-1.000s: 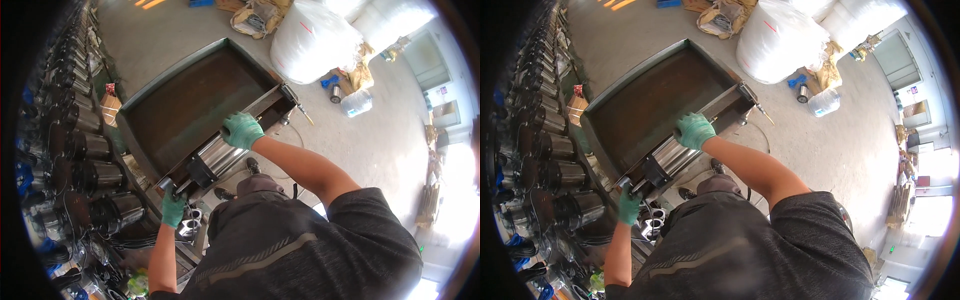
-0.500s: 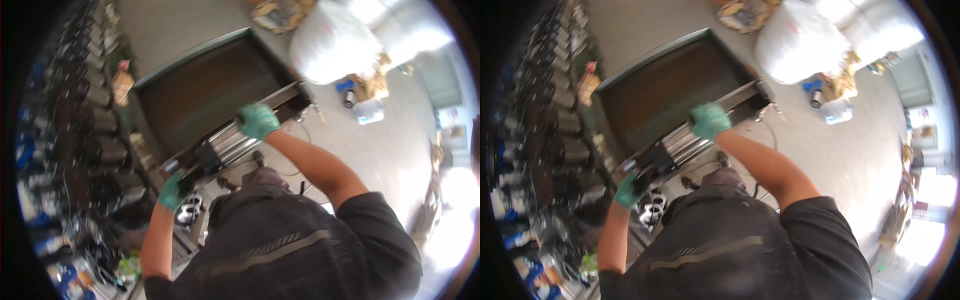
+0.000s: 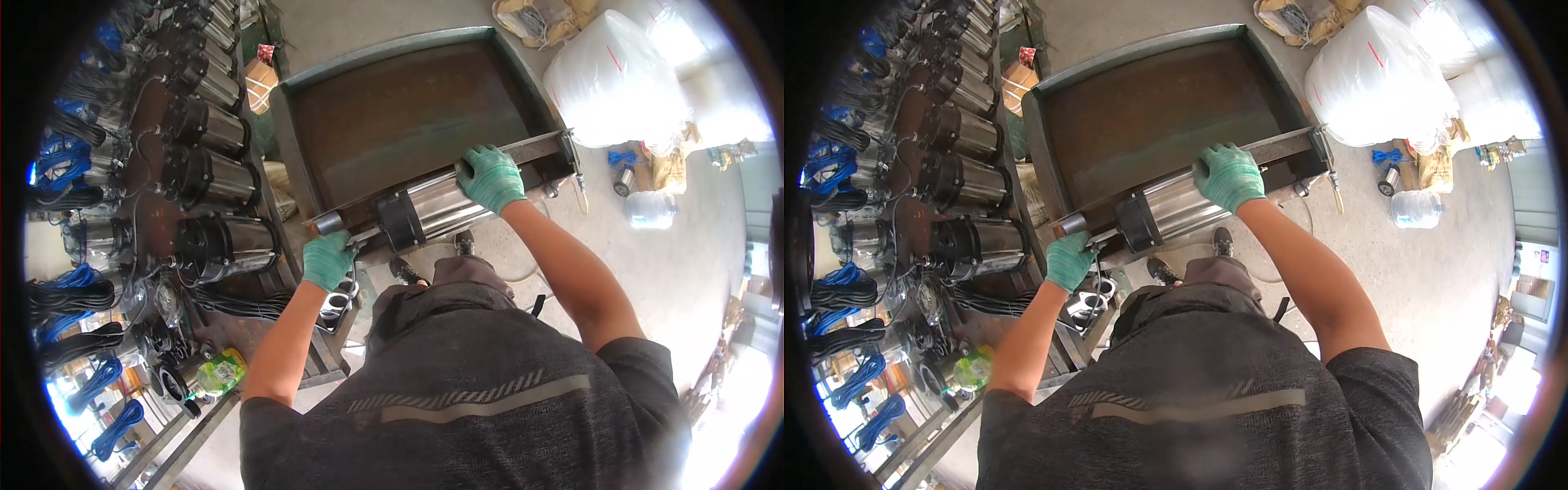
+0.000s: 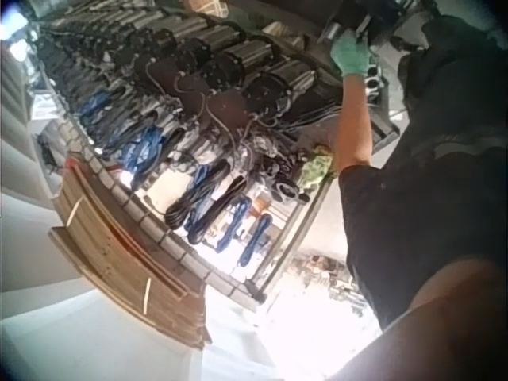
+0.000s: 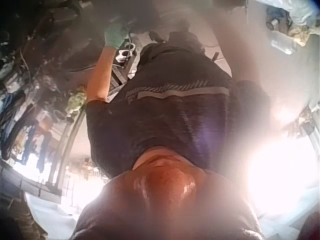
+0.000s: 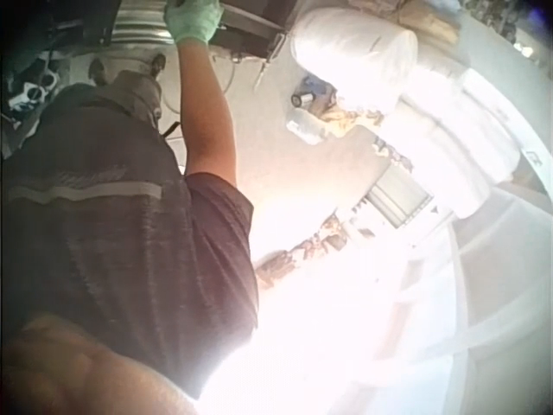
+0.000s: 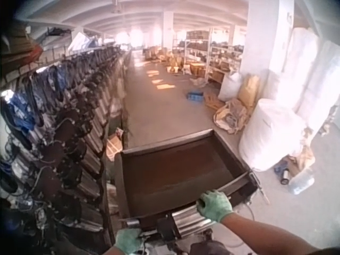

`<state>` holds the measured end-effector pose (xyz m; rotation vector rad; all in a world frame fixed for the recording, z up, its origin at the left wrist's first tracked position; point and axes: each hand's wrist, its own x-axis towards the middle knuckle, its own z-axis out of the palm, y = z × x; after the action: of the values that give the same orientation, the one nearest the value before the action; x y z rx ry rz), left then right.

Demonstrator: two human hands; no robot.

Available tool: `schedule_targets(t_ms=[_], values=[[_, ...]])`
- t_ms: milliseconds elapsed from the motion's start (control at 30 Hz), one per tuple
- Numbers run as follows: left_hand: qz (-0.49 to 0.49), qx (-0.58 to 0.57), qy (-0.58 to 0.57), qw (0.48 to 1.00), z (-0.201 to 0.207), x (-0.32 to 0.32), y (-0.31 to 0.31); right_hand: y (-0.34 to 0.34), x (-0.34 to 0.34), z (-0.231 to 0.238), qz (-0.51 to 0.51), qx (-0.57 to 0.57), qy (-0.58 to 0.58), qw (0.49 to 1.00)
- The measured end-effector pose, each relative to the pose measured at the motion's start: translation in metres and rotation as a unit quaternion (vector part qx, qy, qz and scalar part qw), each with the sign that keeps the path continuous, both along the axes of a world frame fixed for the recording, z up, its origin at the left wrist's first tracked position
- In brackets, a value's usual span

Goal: The person fills a water bottle from a tank, pours it over a pump component held over the tank to check for leaks, and then places the pump on a workbench.

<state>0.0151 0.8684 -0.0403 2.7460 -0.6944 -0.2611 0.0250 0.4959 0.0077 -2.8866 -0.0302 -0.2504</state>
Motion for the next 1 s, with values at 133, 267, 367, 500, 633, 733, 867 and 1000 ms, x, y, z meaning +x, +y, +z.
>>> schedule_targets(t_ms=[133, 267, 367, 500, 633, 733, 867, 1000], values=[[0.034, -0.157, 0.275, 0.948, 0.022, 0.013, -0.009, -0.009, -0.005, 0.009, -0.022, 0.01, 0.048, 0.999], [0.266, -0.413, 0.64, 0.591, 0.019, 0.008, 0.015, 0.002, 0.0, 0.011, -0.011, 0.013, 0.065, 0.998], [0.261, -0.453, 0.564, 0.639, -0.013, -0.007, 0.012, 0.002, 0.0, 0.015, -0.015, 0.014, 0.071, 0.997], [0.145, -0.442, 0.26, 0.846, -0.037, -0.019, 0.008, 0.003, -0.001, 0.015, -0.015, 0.015, 0.083, 0.996], [0.122, -0.383, 0.448, 0.799, -0.025, 0.007, 0.013, -0.001, 0.002, 0.007, -0.01, -0.014, 0.068, 0.998], [0.035, -0.112, 0.362, 0.925, 0.03, 0.024, -0.007, -0.003, 0.0, 0.003, 0.003, -0.005, 0.032, 0.999], [0.004, -0.056, 0.089, 0.994, 0.008, 0.006, -0.004, -0.002, 0.002, 0.006, -0.001, 0.014, 0.05, 0.999], [0.0, -0.044, -0.046, 0.998, -0.016, -0.002, 0.002, -0.004, 0.0, 0.011, -0.008, -0.007, 0.077, 0.997]])
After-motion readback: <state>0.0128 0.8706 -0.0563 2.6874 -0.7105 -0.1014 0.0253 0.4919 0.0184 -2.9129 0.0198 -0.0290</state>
